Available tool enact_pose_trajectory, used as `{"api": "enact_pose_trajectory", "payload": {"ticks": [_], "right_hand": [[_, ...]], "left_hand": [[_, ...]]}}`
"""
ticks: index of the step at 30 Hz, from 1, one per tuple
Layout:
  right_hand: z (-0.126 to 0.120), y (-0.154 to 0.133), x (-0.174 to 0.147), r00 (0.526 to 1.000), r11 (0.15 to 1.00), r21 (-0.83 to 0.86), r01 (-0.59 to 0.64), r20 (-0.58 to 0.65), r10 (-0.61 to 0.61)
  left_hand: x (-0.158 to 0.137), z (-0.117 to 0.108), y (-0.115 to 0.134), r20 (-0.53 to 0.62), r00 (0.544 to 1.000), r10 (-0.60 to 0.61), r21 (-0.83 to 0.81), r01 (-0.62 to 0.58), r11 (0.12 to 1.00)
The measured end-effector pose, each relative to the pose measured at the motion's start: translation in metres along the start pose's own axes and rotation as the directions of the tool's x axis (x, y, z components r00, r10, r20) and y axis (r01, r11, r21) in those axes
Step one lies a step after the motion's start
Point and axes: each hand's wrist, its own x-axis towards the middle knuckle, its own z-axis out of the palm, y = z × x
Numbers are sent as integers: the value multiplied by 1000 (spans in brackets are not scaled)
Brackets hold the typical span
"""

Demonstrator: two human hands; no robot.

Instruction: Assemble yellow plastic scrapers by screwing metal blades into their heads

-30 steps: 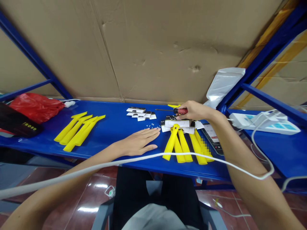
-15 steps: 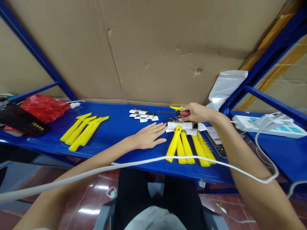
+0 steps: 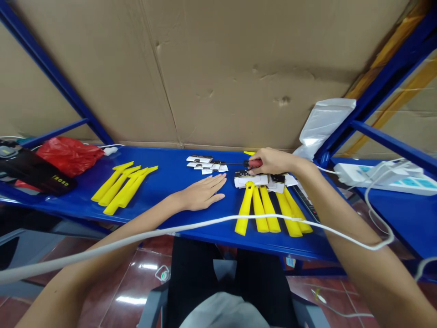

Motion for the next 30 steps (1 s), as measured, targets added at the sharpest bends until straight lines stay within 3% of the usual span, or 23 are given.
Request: {"api": "enact_pose_trajectory", "payload": {"ticks": [9,16,20,24,27,30], "right_hand": [[-8,-5,20,997,997,29,69,15,-69],[13,-12,40,994,997,21,78,75,-80],[24,-13,42,996,997,-7,73,45,-73],[27,-14,27,997,998,-31,57,-55,-59],[20,-14,0,977,1000,-7,17,-213,-18],[12,-14,-32,867,958,283,-32,-468,168]], "left_hand": [[-5,4,-17,-54,998,16,1,-16,1000],[-10,15,-35,-158,987,35,6,-34,999],[-11,19,-35,-210,977,40,8,-39,999],[-14,17,-30,-232,973,13,-16,-17,1000],[-17,17,-25,-273,962,-1,-30,-8,1000],[-19,16,-22,-368,930,19,3,-19,1000]]}}
